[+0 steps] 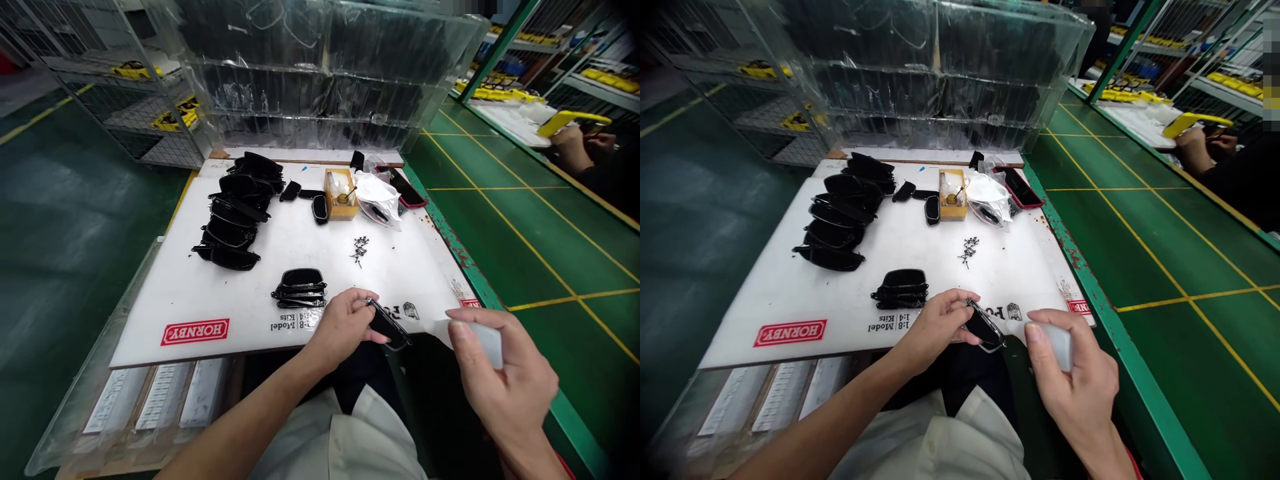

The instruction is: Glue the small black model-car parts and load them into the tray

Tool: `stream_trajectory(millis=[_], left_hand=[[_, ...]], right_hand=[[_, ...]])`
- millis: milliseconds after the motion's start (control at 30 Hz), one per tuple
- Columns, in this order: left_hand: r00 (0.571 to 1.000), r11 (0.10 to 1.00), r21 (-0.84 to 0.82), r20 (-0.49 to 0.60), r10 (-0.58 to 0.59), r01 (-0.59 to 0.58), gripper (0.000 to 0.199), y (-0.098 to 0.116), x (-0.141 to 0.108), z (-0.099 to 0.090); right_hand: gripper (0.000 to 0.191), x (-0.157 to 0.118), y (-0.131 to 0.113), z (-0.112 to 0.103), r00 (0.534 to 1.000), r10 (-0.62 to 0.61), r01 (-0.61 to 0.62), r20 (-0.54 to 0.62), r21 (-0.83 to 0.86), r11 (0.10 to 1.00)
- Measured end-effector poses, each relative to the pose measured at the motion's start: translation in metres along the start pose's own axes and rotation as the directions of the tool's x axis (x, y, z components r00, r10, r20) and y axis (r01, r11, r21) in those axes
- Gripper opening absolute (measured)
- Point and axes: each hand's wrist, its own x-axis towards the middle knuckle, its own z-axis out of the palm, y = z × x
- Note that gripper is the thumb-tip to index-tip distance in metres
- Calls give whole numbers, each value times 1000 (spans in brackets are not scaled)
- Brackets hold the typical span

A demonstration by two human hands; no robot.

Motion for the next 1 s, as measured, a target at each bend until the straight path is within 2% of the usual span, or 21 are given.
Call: stream_trajectory(millis=[167,333,533,1000], left_hand=[[1000,1000,-23,20,14,-13,19,-3,2,-1],[1000,999,-41,15,3,-2,17,-2,3,-1],[1000,999,-36,17,-9,10,18,1,1,-1],[1000,999,-42,30,8,-7,18,-2,3,-1]], right_hand=[[18,-1,-7,6,996,-83,83,16,-7,997],[15,0,-2,12,990,-130,130,47,-3,992],[10,2,4,17,976,-217,217,27,7,976],[8,2,5,18,968,-247,247,45,22,969]])
